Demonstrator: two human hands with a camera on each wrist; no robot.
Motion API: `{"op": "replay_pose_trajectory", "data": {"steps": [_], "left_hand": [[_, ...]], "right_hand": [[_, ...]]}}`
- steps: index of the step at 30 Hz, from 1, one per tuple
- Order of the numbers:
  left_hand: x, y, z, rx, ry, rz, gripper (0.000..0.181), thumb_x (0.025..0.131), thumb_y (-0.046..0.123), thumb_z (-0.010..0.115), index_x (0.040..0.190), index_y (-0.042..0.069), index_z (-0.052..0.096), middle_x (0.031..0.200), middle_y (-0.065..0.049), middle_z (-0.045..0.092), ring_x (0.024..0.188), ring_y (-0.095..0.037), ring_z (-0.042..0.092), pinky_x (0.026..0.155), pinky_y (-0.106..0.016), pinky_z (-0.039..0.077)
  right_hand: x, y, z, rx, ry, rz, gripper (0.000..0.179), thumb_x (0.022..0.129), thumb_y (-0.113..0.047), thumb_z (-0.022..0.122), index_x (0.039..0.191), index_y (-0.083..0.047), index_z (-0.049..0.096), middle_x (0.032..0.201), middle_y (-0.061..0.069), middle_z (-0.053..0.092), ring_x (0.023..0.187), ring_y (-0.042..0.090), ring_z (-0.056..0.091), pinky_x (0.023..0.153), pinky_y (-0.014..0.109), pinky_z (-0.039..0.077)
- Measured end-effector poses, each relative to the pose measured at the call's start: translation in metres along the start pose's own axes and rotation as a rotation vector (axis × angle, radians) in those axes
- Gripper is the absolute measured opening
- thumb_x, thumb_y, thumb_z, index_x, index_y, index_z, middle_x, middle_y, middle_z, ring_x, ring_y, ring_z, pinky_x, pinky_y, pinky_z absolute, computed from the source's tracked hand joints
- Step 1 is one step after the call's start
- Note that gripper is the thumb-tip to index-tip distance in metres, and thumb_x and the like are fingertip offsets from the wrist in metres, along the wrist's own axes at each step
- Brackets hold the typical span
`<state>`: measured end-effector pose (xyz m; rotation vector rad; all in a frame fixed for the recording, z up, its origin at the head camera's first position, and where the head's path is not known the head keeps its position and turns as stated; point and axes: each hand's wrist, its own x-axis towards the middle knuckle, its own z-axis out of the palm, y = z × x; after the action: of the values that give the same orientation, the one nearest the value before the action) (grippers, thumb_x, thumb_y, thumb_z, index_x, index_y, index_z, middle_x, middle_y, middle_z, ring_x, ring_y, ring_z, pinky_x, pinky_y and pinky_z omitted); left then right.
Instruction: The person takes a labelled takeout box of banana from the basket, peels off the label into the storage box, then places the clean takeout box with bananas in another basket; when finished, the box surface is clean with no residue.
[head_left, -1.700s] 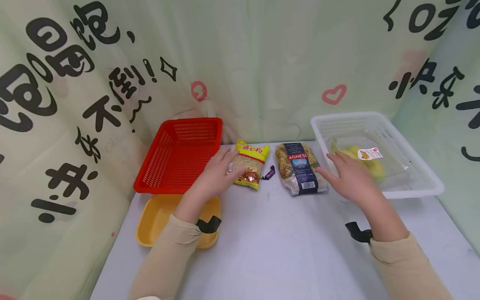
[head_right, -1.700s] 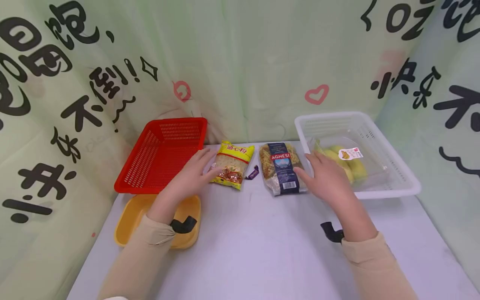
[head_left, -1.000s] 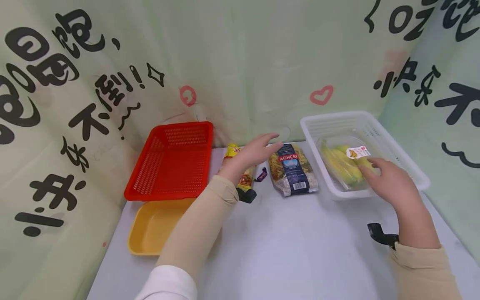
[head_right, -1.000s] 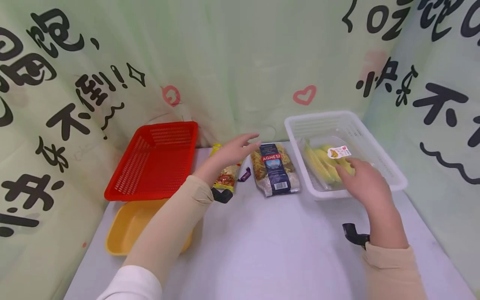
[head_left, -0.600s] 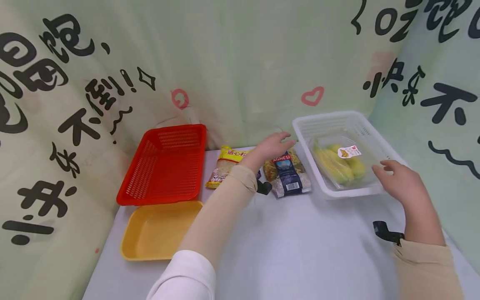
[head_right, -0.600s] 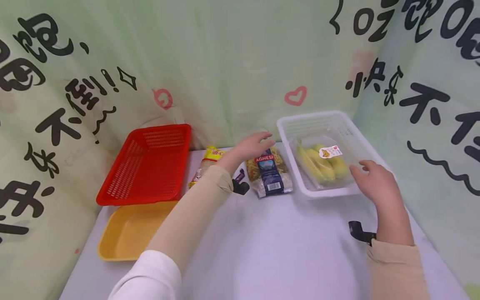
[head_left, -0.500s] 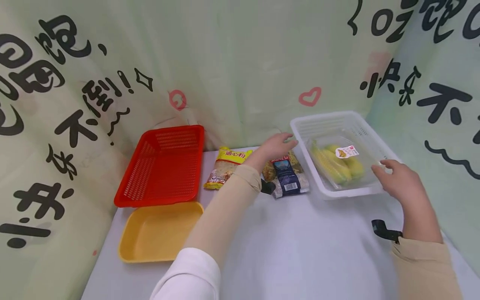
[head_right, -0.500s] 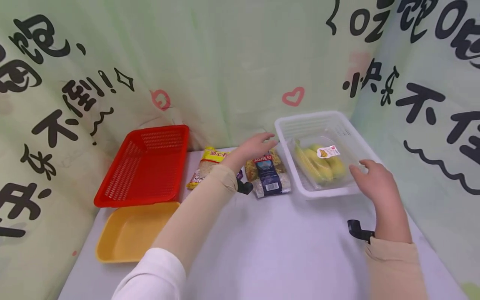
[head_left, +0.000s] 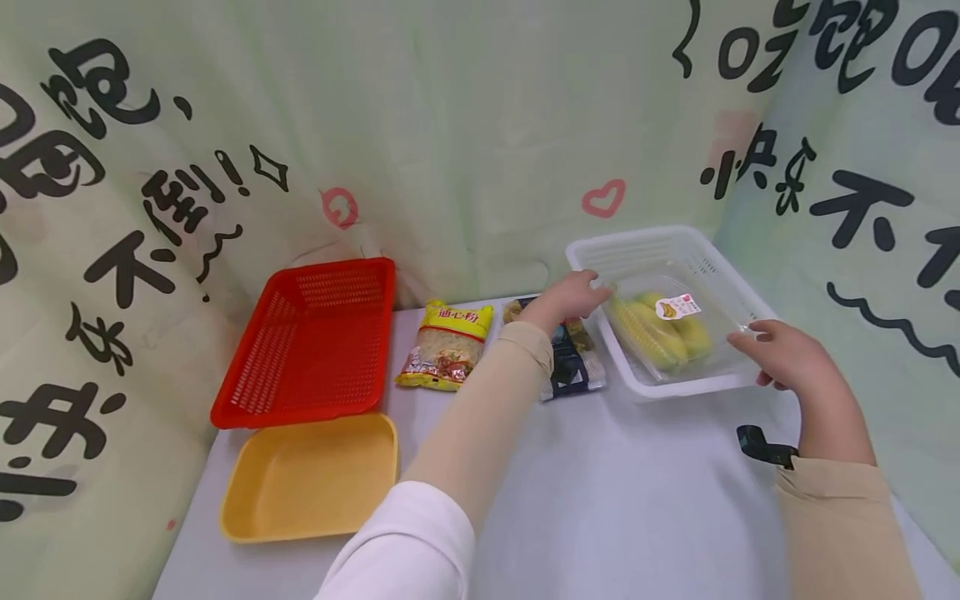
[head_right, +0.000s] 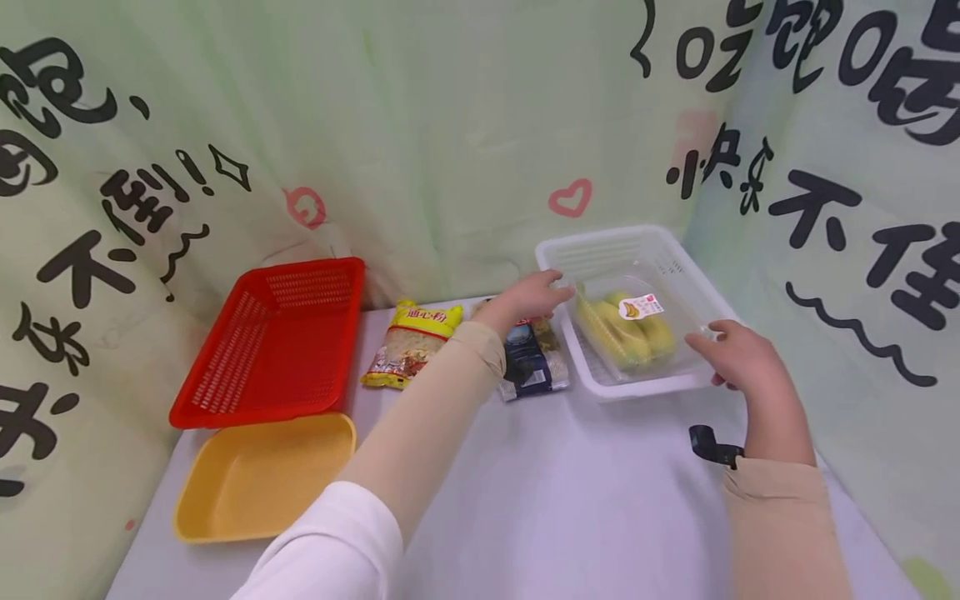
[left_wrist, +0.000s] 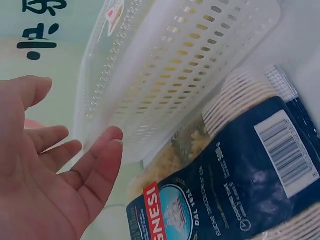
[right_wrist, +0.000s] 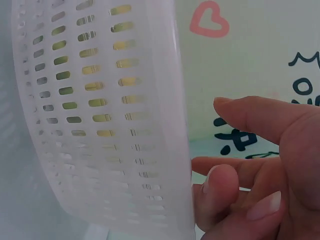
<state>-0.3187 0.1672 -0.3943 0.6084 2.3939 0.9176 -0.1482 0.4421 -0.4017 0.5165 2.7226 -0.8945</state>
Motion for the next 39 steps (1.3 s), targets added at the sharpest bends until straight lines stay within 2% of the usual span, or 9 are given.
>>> {"op": "replay_pose_trajectory", "data": {"steps": [2, 4, 9, 12, 15, 18, 22, 29, 39], "left_hand": [[0.004, 0.001, 0.002, -0.055, -0.004, -0.018, 0.064, 0.103, 0.045, 0.044, 0.158, 0.021, 0.023, 0.156, -0.004, 0.036, 0.098, -0.021, 0.064, 0.087, -0.039, 0.056], [0.008, 0.002, 0.004, -0.035, 0.018, -0.020, 0.063, 0.103, 0.045, 0.044, 0.158, 0.022, 0.024, 0.159, -0.001, 0.034, 0.115, -0.019, 0.060, 0.097, -0.036, 0.052], [0.018, 0.003, 0.015, 0.045, 0.049, 0.021, 0.063, 0.102, 0.047, 0.042, 0.157, 0.020, 0.027, 0.162, 0.002, 0.029, 0.150, -0.016, 0.029, 0.121, -0.030, 0.028], [0.021, 0.002, 0.022, -0.007, 0.029, 0.035, 0.068, 0.101, 0.045, 0.045, 0.158, 0.017, 0.023, 0.164, -0.001, 0.026, 0.151, -0.018, 0.024, 0.123, -0.030, 0.023], [0.023, 0.002, 0.029, -0.031, 0.048, 0.036, 0.072, 0.099, 0.042, 0.049, 0.158, 0.013, 0.020, 0.164, -0.003, 0.025, 0.151, -0.018, 0.024, 0.123, -0.029, 0.022], [0.026, 0.005, 0.035, -0.011, 0.083, 0.041, 0.074, 0.097, 0.040, 0.052, 0.158, 0.009, 0.022, 0.163, -0.005, 0.027, 0.151, -0.018, 0.026, 0.122, -0.027, 0.024], [0.030, 0.010, 0.040, -0.010, 0.118, 0.018, 0.073, 0.097, 0.039, 0.052, 0.157, 0.008, 0.025, 0.161, -0.006, 0.031, 0.149, -0.018, 0.029, 0.121, -0.026, 0.026], [0.030, 0.016, 0.044, -0.006, 0.178, -0.051, 0.071, 0.097, 0.038, 0.051, 0.157, 0.009, 0.025, 0.161, -0.006, 0.032, 0.149, -0.018, 0.030, 0.120, -0.024, 0.026], [0.029, 0.015, 0.044, 0.030, 0.213, -0.033, 0.068, 0.097, 0.038, 0.051, 0.155, 0.011, 0.030, 0.159, -0.004, 0.036, 0.147, -0.018, 0.035, 0.119, -0.025, 0.028]], "right_hand": [[0.002, 0.002, -0.002, 0.014, -0.006, -0.004, 0.094, 0.096, -0.064, 0.042, 0.150, 0.010, 0.020, 0.123, 0.035, 0.043, 0.077, 0.029, 0.057, 0.060, 0.032, 0.048], [0.004, 0.004, -0.003, 0.031, -0.013, -0.004, 0.095, 0.095, -0.063, 0.044, 0.150, 0.010, 0.020, 0.120, 0.034, 0.045, 0.075, 0.027, 0.057, 0.061, 0.030, 0.050], [0.007, 0.010, -0.006, 0.048, -0.037, 0.003, 0.095, 0.095, -0.060, 0.048, 0.150, 0.012, 0.019, 0.112, 0.030, 0.048, 0.071, 0.024, 0.056, 0.062, 0.032, 0.050], [0.011, 0.010, -0.006, 0.036, -0.057, -0.001, 0.092, 0.096, -0.057, 0.050, 0.149, 0.012, 0.020, 0.099, 0.022, 0.054, 0.070, 0.022, 0.055, 0.062, 0.032, 0.049], [0.015, 0.010, -0.006, 0.025, -0.082, -0.013, 0.089, 0.096, -0.052, 0.053, 0.149, 0.012, 0.021, 0.088, 0.016, 0.056, 0.068, 0.021, 0.054, 0.060, 0.031, 0.048], [0.019, 0.012, -0.008, 0.013, -0.101, -0.029, 0.082, 0.096, -0.042, 0.056, 0.147, 0.013, 0.023, 0.100, 0.025, 0.055, 0.067, 0.020, 0.055, 0.058, 0.030, 0.049], [0.023, 0.012, -0.009, -0.009, -0.108, -0.040, 0.074, 0.094, -0.029, 0.060, 0.144, 0.014, 0.027, 0.125, 0.038, 0.040, 0.067, 0.020, 0.055, 0.059, 0.030, 0.048], [0.028, 0.007, -0.009, -0.038, -0.130, -0.021, 0.074, 0.089, -0.025, 0.068, 0.141, 0.011, 0.029, 0.116, 0.033, 0.044, 0.070, 0.021, 0.052, 0.061, 0.031, 0.045], [0.037, 0.006, -0.014, -0.012, -0.211, -0.031, 0.091, 0.087, -0.026, 0.070, 0.154, 0.001, 0.016, 0.130, 0.036, 0.031, 0.084, 0.026, 0.050, 0.066, 0.030, 0.047]]}}
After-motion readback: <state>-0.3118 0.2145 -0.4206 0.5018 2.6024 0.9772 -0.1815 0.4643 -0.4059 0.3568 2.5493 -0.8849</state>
